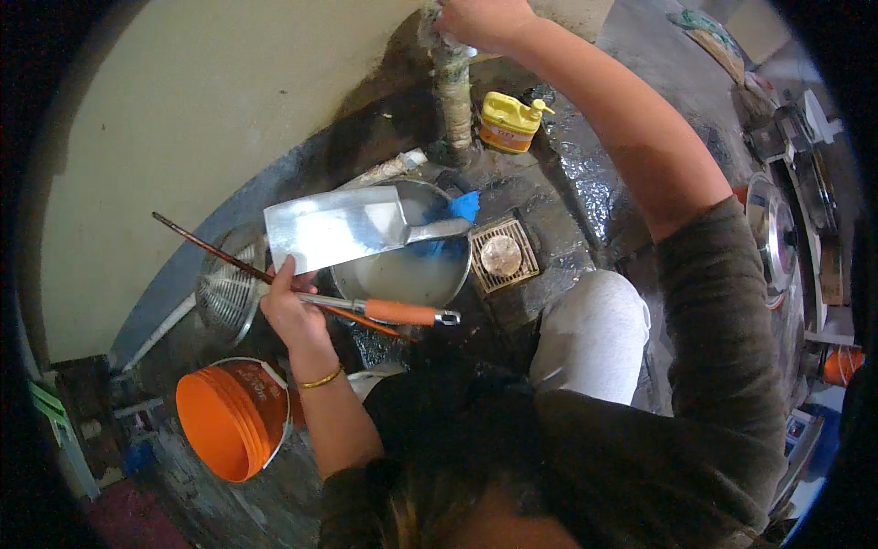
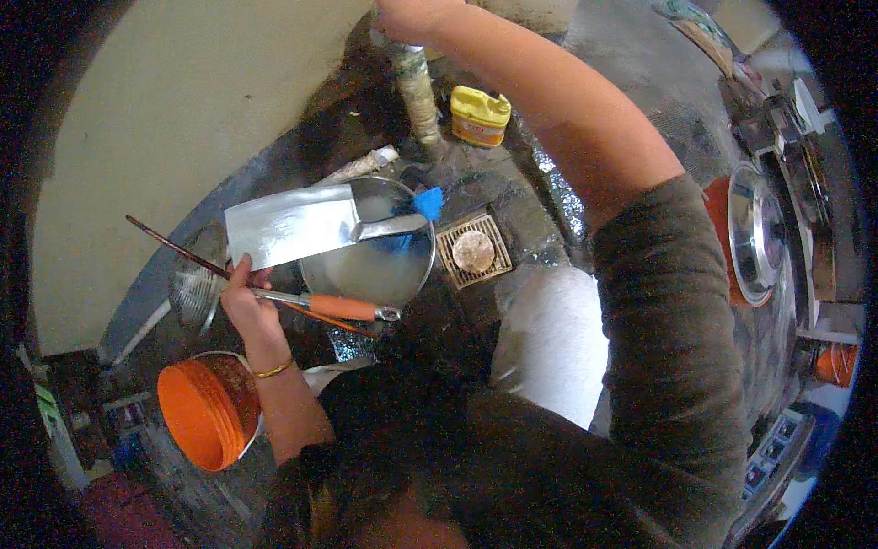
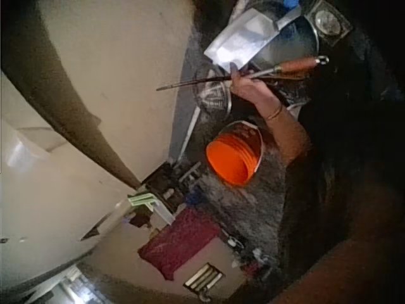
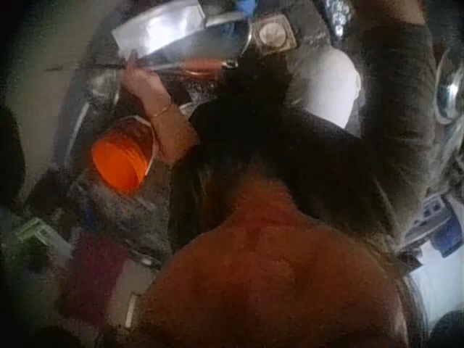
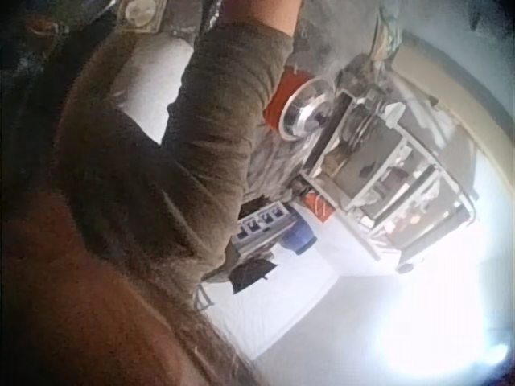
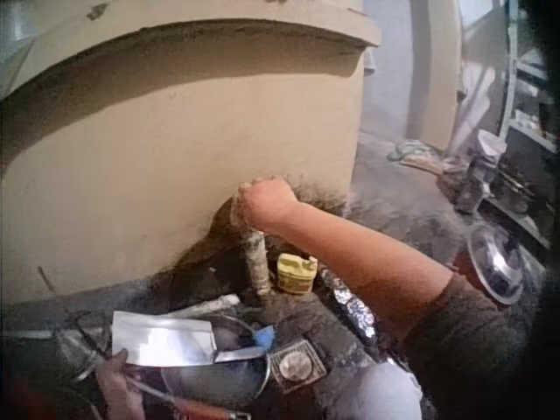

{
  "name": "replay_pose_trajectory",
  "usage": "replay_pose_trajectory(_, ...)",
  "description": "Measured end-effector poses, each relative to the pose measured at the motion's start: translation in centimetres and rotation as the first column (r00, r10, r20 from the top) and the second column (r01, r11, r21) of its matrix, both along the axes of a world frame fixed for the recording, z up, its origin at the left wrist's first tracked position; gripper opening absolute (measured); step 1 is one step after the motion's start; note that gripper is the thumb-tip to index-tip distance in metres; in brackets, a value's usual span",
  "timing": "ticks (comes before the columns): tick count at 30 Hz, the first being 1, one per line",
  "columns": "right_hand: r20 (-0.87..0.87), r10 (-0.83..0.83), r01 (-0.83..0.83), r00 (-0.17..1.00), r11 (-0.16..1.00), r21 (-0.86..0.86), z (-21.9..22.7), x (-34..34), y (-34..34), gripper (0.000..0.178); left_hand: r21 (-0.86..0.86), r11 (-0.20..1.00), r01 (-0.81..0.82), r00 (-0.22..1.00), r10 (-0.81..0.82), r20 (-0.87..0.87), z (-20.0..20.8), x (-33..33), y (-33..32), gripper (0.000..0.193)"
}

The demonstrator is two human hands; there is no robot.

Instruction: The person washes several kitchen utensils including chopsticks, a strainer, a knife, and a metal bowl using a blue cloth and running water from a wall-mounted tap. After rinsing, the person places the cleaned items on a wall rack and continues scrubbing the bowl before moving to a large wok to rinse a strainer.

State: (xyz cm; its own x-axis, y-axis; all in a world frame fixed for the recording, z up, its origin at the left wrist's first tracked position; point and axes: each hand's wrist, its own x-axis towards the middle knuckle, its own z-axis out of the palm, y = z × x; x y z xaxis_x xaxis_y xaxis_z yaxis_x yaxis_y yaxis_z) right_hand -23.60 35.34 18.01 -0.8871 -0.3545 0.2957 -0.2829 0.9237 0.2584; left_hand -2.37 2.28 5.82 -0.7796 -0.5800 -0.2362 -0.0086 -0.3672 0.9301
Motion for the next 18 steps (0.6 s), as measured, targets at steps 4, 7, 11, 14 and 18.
replay_pose_trajectory(4,-0.031,-0.063,0.063,0.998,0.998,-0.002,-0.2,0.4,-1.0,0.023,-0.040,0.993,-0.109,0.994,0.108,-0.012,0.5,0.5,-1.8,0.025)
replay_pose_trajectory(7,-0.243,-0.110,0.069,0.964,0.983,-0.170,-0.7,1.2,-1.5,0.029,-0.003,0.986,-0.165,0.986,0.165,-0.015,0.2,0.3,-2.7,0.024)
replay_pose_trajectory(11,-0.672,0.190,-0.314,0.716,0.947,-0.066,-2.7,3.5,-3.6,0.032,0.091,0.979,-0.185,0.982,0.187,-0.020,-0.9,-0.1,-4.2,0.021)
replay_pose_trajectory(14,-0.121,0.607,-0.613,0.786,0.736,-0.287,-5.8,5.9,-6.8,0.052,0.145,0.965,-0.219,0.976,0.215,0.040,-2.0,-0.1,-5.2,0.018)
replay_pose_trajectory(18,0.328,0.755,-0.642,0.568,0.656,-0.398,-10.1,9.0,-10.6,0.069,0.296,0.923,-0.247,0.967,0.254,0.015,-2.6,0.8,-5.7,0.017)
